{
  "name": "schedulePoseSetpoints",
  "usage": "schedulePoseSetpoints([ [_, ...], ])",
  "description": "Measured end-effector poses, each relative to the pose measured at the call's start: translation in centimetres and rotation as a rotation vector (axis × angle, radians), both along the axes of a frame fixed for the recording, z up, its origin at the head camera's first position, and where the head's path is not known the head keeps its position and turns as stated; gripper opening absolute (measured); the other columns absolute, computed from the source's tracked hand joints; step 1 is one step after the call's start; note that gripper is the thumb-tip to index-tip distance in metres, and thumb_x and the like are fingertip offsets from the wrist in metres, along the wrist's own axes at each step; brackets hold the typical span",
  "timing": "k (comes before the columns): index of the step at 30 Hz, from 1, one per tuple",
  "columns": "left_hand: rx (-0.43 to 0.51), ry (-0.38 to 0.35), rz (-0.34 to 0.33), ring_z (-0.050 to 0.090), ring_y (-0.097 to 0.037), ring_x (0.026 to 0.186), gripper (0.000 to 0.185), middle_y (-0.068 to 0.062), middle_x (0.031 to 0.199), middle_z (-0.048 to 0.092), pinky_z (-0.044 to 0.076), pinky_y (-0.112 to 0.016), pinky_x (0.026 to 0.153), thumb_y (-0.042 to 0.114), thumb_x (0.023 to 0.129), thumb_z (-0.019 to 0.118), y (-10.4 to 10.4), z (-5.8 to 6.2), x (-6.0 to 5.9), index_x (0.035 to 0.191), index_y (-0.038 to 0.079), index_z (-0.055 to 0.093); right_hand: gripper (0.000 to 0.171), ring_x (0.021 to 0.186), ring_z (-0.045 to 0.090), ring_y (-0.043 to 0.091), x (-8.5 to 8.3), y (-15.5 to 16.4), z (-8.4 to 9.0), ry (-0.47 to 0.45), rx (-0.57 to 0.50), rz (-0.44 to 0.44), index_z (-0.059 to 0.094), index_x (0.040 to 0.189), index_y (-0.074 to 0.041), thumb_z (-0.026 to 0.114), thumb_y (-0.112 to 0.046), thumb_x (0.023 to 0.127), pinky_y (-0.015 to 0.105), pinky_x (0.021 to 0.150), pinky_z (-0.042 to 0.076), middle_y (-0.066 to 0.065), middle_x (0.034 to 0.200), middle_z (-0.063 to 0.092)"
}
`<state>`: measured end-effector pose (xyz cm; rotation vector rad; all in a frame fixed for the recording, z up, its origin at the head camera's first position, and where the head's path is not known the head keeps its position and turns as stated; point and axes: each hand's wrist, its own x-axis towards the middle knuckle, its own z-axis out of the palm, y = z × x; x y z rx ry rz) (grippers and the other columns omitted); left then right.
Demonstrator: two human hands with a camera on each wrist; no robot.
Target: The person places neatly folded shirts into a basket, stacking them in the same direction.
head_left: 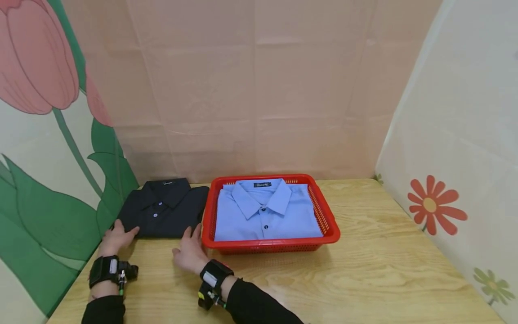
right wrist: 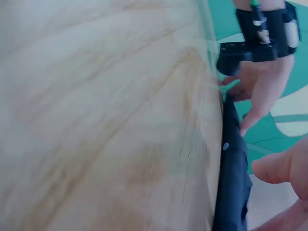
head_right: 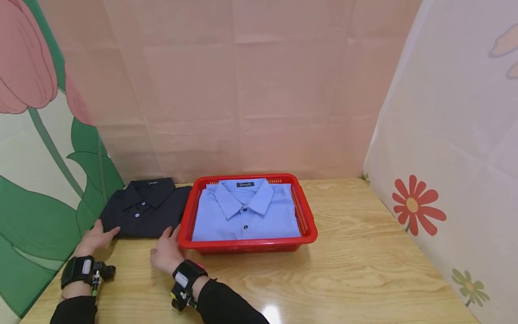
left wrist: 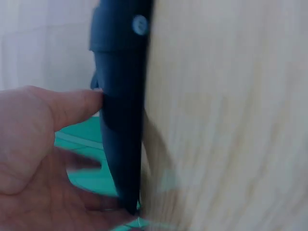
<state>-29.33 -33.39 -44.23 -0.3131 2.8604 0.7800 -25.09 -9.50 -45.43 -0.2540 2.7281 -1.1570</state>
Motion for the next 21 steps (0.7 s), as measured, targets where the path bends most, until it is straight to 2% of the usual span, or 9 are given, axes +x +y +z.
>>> schedulePoseSetpoints([
  [2, -0.014, -0.006, -0.017, 0.013, -0.068, 0.131, 0.084, -0.052, 0.143, 0.009, 0.021, -0.071, 0.108, 0.041, 0.102, 0.038, -0.19, -0.15, 0.08, 0.145, -0.022, 0.004, 0.071, 0.147, 0.022, 0.036, -0.22, -0.01, -0.26, -0.017, -0.047, -0.014, 0.031, 0.152, 0.0, 0.064, -0.024, 0.093, 0.044, 0.118, 0.028, 0.023, 0.162, 0.011],
  [5, -0.038, 0.005, -0.031, 0.017, -0.067, 0.13, 0.08, -0.049, 0.144, 0.015, 0.023, -0.072, 0.107, 0.042, 0.102, 0.037, -0.43, -0.27, 0.14, 0.145, -0.021, 0.012, 0.07, 0.146, 0.026, 0.033, -0.47, 0.06, -0.55, -0.016, -0.112, -0.034, 0.032, 0.151, 0.0, 0.064, -0.021, 0.093, 0.043, 0.118, 0.029, 0.022, 0.158, 0.022],
  [9, -0.052, 0.04, -0.013, 0.029, -0.066, 0.123, 0.071, -0.047, 0.137, 0.03, 0.031, -0.07, 0.1, 0.042, 0.103, 0.036, -0.6, -0.25, 0.22, 0.139, -0.018, 0.029, 0.069, 0.141, 0.034, 0.032, -0.7, 0.24, -0.84, 0.024, -0.124, -0.063, 0.033, 0.15, 0.003, 0.064, -0.019, 0.093, 0.042, 0.116, 0.031, 0.021, 0.149, 0.037],
  [11, -0.041, 0.065, 0.007, 0.041, -0.061, 0.114, 0.065, -0.045, 0.125, 0.042, 0.04, -0.064, 0.094, 0.04, 0.103, 0.035, -0.64, -0.14, 0.24, 0.128, -0.019, 0.042, 0.068, 0.143, 0.032, 0.032, -0.77, 0.35, -0.9, 0.026, -0.123, -0.093, 0.032, 0.15, 0.003, 0.062, -0.022, 0.094, 0.043, 0.118, 0.028, 0.022, 0.151, 0.036],
  [14, -0.032, 0.091, 0.031, 0.055, -0.05, 0.096, 0.061, -0.039, 0.107, 0.055, 0.048, -0.05, 0.076, 0.039, 0.103, 0.035, -0.83, 0.05, 0.36, 0.11, -0.018, 0.055, 0.07, 0.147, 0.023, 0.033, -0.76, 0.44, -0.88, 0.008, -0.184, -0.165, 0.027, 0.151, 0.005, 0.058, -0.025, 0.097, 0.048, 0.12, 0.021, 0.021, 0.158, 0.027],
  [16, -0.012, 0.083, 0.062, 0.058, -0.042, 0.085, 0.057, -0.033, 0.095, 0.058, 0.047, -0.042, 0.066, 0.038, 0.102, 0.038, -0.88, 0.18, 0.47, 0.096, -0.014, 0.06, 0.07, 0.149, 0.018, 0.034, -0.72, 0.47, -0.9, -0.014, -0.258, -0.216, 0.021, 0.152, 0.006, 0.055, -0.025, 0.099, 0.051, 0.121, 0.016, 0.02, 0.16, 0.021],
  [18, -0.004, 0.083, 0.091, 0.058, -0.037, 0.079, 0.049, -0.027, 0.086, 0.059, 0.044, -0.038, 0.06, 0.036, 0.1, 0.044, -0.92, 0.17, 0.62, 0.085, -0.007, 0.062, 0.069, 0.148, 0.017, 0.034, -0.7, 0.45, -0.92, -0.033, -0.307, -0.256, 0.019, 0.152, 0.007, 0.053, -0.023, 0.101, 0.052, 0.121, 0.015, 0.02, 0.161, 0.019],
  [21, 0.002, 0.063, 0.109, 0.057, -0.048, 0.088, 0.041, -0.035, 0.094, 0.057, 0.049, -0.045, 0.068, 0.026, 0.096, 0.048, -0.82, 0.2, 0.92, 0.098, -0.014, 0.055, 0.066, 0.147, 0.018, 0.036, -0.75, 0.44, -0.78, -0.083, -0.346, -0.272, 0.02, 0.151, 0.009, 0.051, -0.018, 0.1, 0.053, 0.12, 0.015, 0.021, 0.16, 0.02],
])
